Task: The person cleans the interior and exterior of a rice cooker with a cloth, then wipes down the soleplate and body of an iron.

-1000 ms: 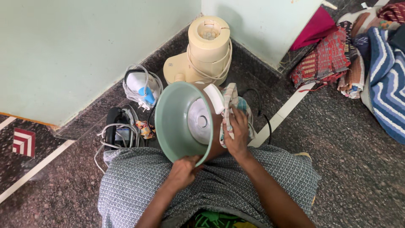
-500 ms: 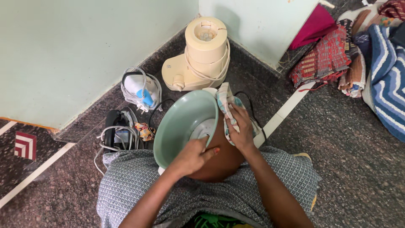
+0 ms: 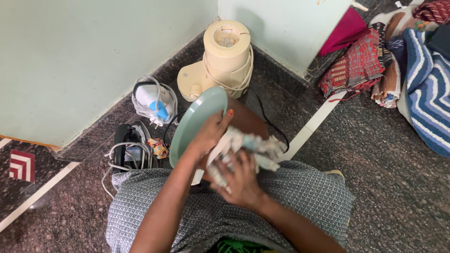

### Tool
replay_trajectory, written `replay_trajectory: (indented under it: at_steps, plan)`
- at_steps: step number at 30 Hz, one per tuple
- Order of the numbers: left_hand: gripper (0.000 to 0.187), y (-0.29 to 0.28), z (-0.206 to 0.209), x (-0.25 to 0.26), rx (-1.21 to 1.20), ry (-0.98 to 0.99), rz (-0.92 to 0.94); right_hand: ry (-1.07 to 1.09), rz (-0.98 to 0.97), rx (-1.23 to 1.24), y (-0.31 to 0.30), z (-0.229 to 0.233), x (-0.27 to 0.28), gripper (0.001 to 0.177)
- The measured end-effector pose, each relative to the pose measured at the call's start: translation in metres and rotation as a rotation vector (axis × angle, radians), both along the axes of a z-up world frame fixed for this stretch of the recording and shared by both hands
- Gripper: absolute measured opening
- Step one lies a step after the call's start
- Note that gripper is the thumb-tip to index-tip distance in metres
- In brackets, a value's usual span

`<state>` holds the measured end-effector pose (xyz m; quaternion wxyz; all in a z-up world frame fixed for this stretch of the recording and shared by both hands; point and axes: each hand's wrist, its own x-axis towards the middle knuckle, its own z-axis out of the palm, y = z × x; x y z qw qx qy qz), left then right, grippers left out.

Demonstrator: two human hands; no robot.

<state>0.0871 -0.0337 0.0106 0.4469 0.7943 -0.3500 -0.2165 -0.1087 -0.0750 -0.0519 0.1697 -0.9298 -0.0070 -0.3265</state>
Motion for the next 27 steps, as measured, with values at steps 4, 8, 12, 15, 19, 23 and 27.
replay_trajectory:
  at_steps: [4,8,12,15,19,23,27]
  plan:
    - [0.057,0.005,0.007,0.001,-0.029,0.106,-0.052,0.066,0.050,-0.075,-0.015,0.004,0.011,0.058]
    - [0.052,-0.006,0.002,0.006,-0.053,0.139,-0.057,0.076,-0.089,0.117,-0.063,0.003,0.047,0.057]
    - [0.048,-0.014,-0.009,0.020,-0.110,0.219,-0.006,0.118,-0.170,0.542,-0.099,0.018,0.089,0.058]
    - [0.048,-0.014,-0.012,0.024,-0.116,0.193,-0.012,0.128,-0.172,0.569,-0.095,0.025,0.099,0.061]
    - [0.049,-0.009,-0.013,0.031,-0.192,0.183,-0.058,0.036,-0.164,0.189,-0.050,0.018,0.062,0.062]
    - [0.053,-0.008,-0.009,0.035,-0.116,0.269,-0.002,0.077,-0.081,-0.009,-0.032,0.019,0.045,0.059]
    - [0.053,-0.003,-0.002,0.031,-0.103,0.321,-0.005,0.166,-0.179,0.272,-0.076,0.019,0.065,0.068]
